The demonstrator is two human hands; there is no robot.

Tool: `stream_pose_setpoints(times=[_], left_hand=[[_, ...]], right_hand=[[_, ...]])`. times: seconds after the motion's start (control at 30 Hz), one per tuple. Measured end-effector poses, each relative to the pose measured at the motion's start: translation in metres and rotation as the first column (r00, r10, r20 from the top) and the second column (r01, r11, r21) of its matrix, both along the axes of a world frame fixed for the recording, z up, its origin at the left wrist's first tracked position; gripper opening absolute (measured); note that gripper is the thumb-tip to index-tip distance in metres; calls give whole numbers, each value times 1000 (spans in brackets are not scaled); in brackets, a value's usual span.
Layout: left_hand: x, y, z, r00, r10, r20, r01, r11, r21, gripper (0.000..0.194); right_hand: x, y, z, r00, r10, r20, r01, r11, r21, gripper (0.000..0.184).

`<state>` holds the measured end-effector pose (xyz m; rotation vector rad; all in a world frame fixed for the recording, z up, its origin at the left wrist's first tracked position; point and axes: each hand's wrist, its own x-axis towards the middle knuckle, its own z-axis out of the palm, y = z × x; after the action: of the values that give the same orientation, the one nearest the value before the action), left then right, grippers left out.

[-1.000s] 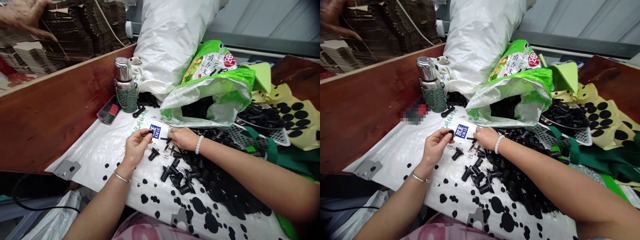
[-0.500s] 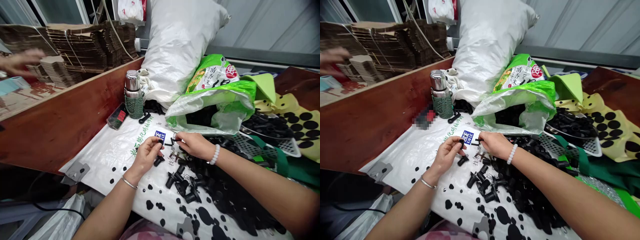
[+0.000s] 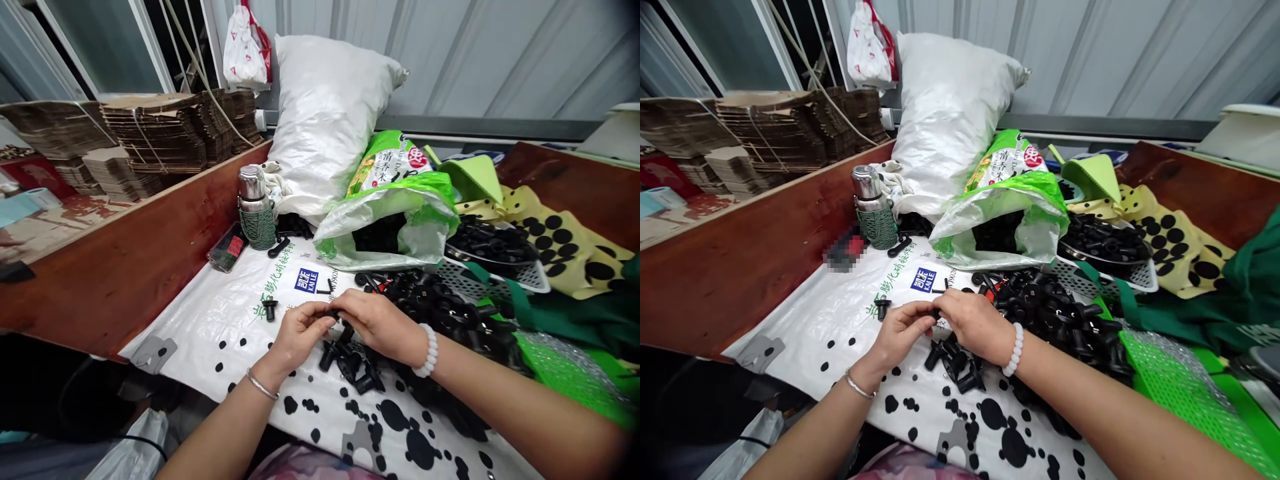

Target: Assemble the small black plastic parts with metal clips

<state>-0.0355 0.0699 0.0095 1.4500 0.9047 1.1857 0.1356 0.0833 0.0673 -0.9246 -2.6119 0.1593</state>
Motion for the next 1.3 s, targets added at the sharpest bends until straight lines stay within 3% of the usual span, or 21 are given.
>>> stream_pose_setpoints(times=[0.13,0.23,0.3,0.4,0.5,0.57,0.63,0.73,0.83,0.9,0.93,0.97,1.0,1.03,1.13,1.17,1.23,1.3], left_hand=[[7,-13,6,987,-81,139,96,990,-106,27],[11,-25,9,976,-92,198,126,977,-170,30],[13,-33,10,977,-70,203,114,970,-214,30],[14,-41,10,982,-75,174,113,968,-224,24],[13,-49,10,989,-112,98,126,980,-155,22],[13,-54,10,993,-120,9,120,992,-38,21],[14,-59,7,990,-106,-93,116,987,115,22],[15,-65,0,967,-10,-253,104,927,359,26],[15,-70,-8,910,123,-397,130,822,554,35],[14,-72,-12,875,166,-455,170,774,610,41],[14,-73,-13,864,173,-472,185,764,619,43],[13,-74,-13,862,169,-477,193,761,619,43],[13,-74,-12,869,159,-469,188,770,610,42],[13,-74,-12,882,139,-450,172,794,583,40],[14,-74,-8,945,12,-327,115,924,366,29],[14,-74,-6,963,-44,-267,114,961,252,26],[13,-74,-4,980,-162,-119,161,987,-13,23],[11,-74,-3,965,-253,70,262,920,-290,24]], right_hand=[[12,-16,0,959,-102,-265,62,986,-155,15],[19,-30,-3,916,-206,-343,114,956,-270,13],[22,-40,-7,908,-202,-367,125,967,-223,12],[24,-55,-14,927,-103,-360,95,995,-40,12],[27,-68,-22,930,-45,-364,70,996,56,12],[28,-76,-27,910,-100,-403,105,994,-10,10],[30,-84,-33,872,-209,-442,152,975,-163,10],[29,-94,-43,788,-401,-467,172,872,-458,15],[25,-101,-50,673,-612,-415,109,637,-763,23],[22,-103,-53,620,-703,-348,37,469,-882,27],[21,-104,-54,611,-722,-325,11,419,-908,28],[21,-105,-54,615,-722,-319,5,407,-913,28],[21,-105,-53,627,-705,-332,21,442,-897,27],[21,-106,-53,648,-670,-361,58,516,-855,25],[23,-108,-50,756,-475,-450,181,813,-553,17],[24,-108,-49,797,-393,-459,191,884,-426,14],[26,-108,-50,867,-236,-438,156,965,-211,12],[28,-108,-52,919,-128,-373,104,991,-83,12]])
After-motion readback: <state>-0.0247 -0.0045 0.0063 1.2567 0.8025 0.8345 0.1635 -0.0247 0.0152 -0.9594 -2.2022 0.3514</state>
